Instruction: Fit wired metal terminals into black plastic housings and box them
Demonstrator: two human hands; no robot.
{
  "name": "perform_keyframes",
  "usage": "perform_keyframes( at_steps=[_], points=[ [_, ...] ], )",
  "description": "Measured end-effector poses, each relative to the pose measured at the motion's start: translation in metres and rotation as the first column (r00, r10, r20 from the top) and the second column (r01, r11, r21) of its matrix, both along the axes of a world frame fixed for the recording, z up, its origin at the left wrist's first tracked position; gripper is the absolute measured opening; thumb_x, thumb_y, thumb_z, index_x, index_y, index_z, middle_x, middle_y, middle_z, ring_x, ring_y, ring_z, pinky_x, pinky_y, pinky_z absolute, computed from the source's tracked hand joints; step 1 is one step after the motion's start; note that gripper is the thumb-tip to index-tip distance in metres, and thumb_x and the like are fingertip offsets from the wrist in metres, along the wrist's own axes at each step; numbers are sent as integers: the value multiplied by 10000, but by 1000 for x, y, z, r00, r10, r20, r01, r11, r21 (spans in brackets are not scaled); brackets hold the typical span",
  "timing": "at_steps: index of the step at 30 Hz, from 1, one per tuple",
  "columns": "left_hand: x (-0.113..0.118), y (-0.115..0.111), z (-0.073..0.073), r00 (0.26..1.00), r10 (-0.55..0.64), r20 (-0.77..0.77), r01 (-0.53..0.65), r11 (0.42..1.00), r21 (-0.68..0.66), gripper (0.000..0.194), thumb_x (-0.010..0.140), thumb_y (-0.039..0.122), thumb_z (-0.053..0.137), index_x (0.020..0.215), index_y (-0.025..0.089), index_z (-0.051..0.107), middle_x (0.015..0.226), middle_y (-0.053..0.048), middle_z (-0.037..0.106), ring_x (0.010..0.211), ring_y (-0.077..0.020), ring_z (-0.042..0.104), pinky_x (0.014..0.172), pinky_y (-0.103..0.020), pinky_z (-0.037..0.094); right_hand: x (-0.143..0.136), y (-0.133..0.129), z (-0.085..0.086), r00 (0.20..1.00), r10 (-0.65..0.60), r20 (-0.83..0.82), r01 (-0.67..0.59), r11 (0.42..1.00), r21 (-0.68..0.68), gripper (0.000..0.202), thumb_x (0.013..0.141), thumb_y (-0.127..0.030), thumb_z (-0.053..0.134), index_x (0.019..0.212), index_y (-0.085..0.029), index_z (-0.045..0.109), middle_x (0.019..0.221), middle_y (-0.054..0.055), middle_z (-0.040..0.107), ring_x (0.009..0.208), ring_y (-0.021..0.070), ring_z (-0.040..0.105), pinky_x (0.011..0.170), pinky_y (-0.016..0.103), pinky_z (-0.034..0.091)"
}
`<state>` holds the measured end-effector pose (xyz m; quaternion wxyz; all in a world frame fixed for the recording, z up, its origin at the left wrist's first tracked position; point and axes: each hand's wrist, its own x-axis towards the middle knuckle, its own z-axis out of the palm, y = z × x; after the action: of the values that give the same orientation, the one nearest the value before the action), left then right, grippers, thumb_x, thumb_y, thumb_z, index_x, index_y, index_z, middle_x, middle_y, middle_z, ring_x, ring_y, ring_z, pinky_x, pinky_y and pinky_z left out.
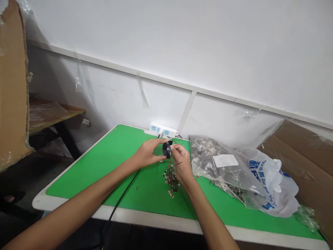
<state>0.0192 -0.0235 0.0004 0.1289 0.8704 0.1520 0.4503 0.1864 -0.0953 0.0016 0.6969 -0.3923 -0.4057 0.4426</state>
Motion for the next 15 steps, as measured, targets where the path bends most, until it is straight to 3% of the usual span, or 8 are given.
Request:
perform_keyframes(
  at_steps=[4, 10, 13, 15],
  points=[
    [-5, 4, 0, 999, -38, -30, 39, 999, 33, 544, 908, 333, 764, 1414, 264, 576, 1345, -131, 723, 1261, -305, 699, 1048, -516, 595, 2, 0, -1, 1000, 23, 18, -23, 1000, -8, 337, 674, -494, 932, 733, -225, 738, 804, 7, 698, 743, 178, 565, 686, 297, 455],
    [-2, 6, -7, 1000, -13, -20, 14, 999, 43, 618, 866, 237, 768, 1442, 271, 548, 1382, -128, 709, 1286, -309, 692, 1064, -530, 596, 12, 3, 2, 981, 39, 191, -40, 999, 4, 352, 721, -552, 891, 754, -227, 760, 870, 36, 725, 801, 207, 608, 772, 340, 500],
    [2, 2, -10, 1000, 3, 26, -2, 1000, -27, 611, 872, 247, 765, 1433, 271, 525, 1412, -130, 692, 1290, -300, 693, 1068, -523, 598, 13, 0, 5, 949, -43, 312, 20, 997, 76, 300, 806, -520, 827, 769, -231, 753, 918, 57, 717, 879, 238, 636, 880, 392, 529],
    [5, -1, -12, 997, -2, 81, 9, 996, -93, 608, 886, 282, 762, 1429, 265, 491, 1448, -146, 666, 1307, -299, 684, 1050, -521, 609, 11, -3, 6, 901, -181, 395, 110, 974, 196, 238, 846, -476, 798, 881, -245, 758, 1012, 70, 700, 1020, 265, 638, 1013, 433, 506]
  ],
)
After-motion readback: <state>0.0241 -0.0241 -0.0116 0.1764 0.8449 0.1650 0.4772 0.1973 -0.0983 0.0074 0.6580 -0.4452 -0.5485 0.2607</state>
